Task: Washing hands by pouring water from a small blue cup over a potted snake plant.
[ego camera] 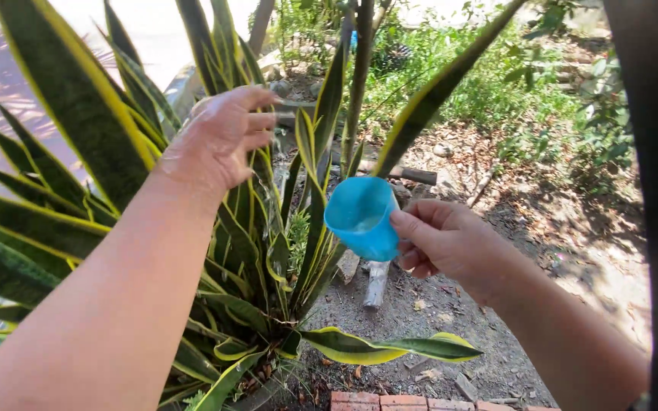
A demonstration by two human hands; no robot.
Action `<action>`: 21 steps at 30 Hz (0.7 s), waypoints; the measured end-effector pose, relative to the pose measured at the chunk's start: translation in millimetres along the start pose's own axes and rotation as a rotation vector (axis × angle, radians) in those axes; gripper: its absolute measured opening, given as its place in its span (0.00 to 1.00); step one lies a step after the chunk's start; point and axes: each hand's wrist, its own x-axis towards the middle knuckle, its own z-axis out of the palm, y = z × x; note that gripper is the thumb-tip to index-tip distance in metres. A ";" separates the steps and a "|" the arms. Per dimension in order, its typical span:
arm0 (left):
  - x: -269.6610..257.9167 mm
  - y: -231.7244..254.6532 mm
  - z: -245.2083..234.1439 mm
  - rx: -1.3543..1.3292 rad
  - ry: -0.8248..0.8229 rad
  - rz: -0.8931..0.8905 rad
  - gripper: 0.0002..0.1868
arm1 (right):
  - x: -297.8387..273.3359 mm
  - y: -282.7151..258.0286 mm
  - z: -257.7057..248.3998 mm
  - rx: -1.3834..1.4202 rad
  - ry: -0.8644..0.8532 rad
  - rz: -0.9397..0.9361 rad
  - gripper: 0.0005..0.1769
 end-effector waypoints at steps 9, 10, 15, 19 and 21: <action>-0.4 -137.5 -31.2 -0.529 0.127 -0.399 0.08 | 3.8 10.3 11.8 -0.084 -0.029 -0.074 0.14; 1.0 -156.0 -34.4 -0.639 0.121 -0.483 0.08 | 5.4 6.2 19.5 -0.090 -0.036 -0.104 0.14; 20.3 -206.7 -51.4 -0.925 0.256 -0.557 0.15 | 13.0 -46.1 52.3 -0.315 -0.102 -0.253 0.14; 41.4 -205.4 -52.4 -1.005 0.295 -0.464 0.09 | 30.2 -73.0 67.1 -0.286 -0.126 -0.425 0.13; 68.3 -197.8 -51.0 -1.071 0.289 -0.414 0.12 | 36.5 -69.4 68.1 -0.191 -0.092 -0.398 0.14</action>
